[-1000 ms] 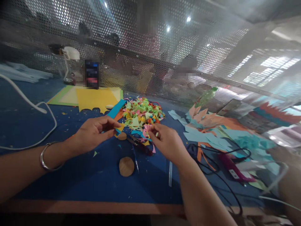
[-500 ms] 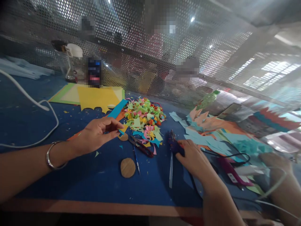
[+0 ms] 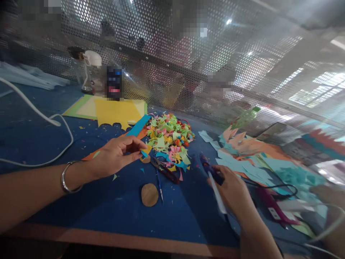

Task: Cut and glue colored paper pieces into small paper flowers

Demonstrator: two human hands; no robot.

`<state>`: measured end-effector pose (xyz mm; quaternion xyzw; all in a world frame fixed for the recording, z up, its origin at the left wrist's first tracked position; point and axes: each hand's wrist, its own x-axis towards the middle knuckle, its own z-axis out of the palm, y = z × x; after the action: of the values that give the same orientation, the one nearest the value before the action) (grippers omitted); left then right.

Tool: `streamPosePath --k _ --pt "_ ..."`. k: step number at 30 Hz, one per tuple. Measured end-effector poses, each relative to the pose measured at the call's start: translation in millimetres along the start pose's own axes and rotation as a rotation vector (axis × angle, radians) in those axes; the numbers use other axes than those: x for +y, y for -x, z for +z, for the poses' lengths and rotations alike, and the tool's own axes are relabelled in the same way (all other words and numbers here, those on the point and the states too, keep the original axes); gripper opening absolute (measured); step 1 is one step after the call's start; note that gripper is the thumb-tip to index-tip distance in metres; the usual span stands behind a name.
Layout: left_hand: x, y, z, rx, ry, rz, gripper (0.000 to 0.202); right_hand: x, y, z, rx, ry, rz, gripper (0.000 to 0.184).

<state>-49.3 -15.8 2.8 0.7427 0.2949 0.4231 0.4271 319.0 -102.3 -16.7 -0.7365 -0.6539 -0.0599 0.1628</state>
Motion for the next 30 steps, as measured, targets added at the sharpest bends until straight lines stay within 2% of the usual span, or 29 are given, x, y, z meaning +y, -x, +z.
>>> streamPosePath --k 3,6,7,11,14,20,30 --pt "1 0 0.7 -0.001 0.011 0.011 0.013 -21 8 -10 0.089 -0.041 -0.017 0.033" --pt "4 2 0.8 -0.01 -0.008 0.02 0.014 -48 18 -19 0.045 -0.172 -0.08 0.034" --pt "4 2 0.6 -0.015 -0.019 0.021 0.015 -57 21 -22 0.089 -0.201 -0.108 0.034" --pt "5 3 0.0 -0.025 -0.066 0.034 0.017 -87 30 -31 0.023 -0.376 -0.297 0.021" --pt "5 4 -0.3 -0.036 -0.1 0.038 0.017 -102 34 -32 0.005 -0.442 -0.333 0.017" --pt "8 5 0.5 -0.069 -0.202 0.091 0.015 -115 37 -28 -0.021 -0.46 -0.361 0.014" --pt "9 6 0.8 -0.107 -0.254 0.107 0.015 -116 38 -23 -0.069 -0.434 -0.422 0.01"
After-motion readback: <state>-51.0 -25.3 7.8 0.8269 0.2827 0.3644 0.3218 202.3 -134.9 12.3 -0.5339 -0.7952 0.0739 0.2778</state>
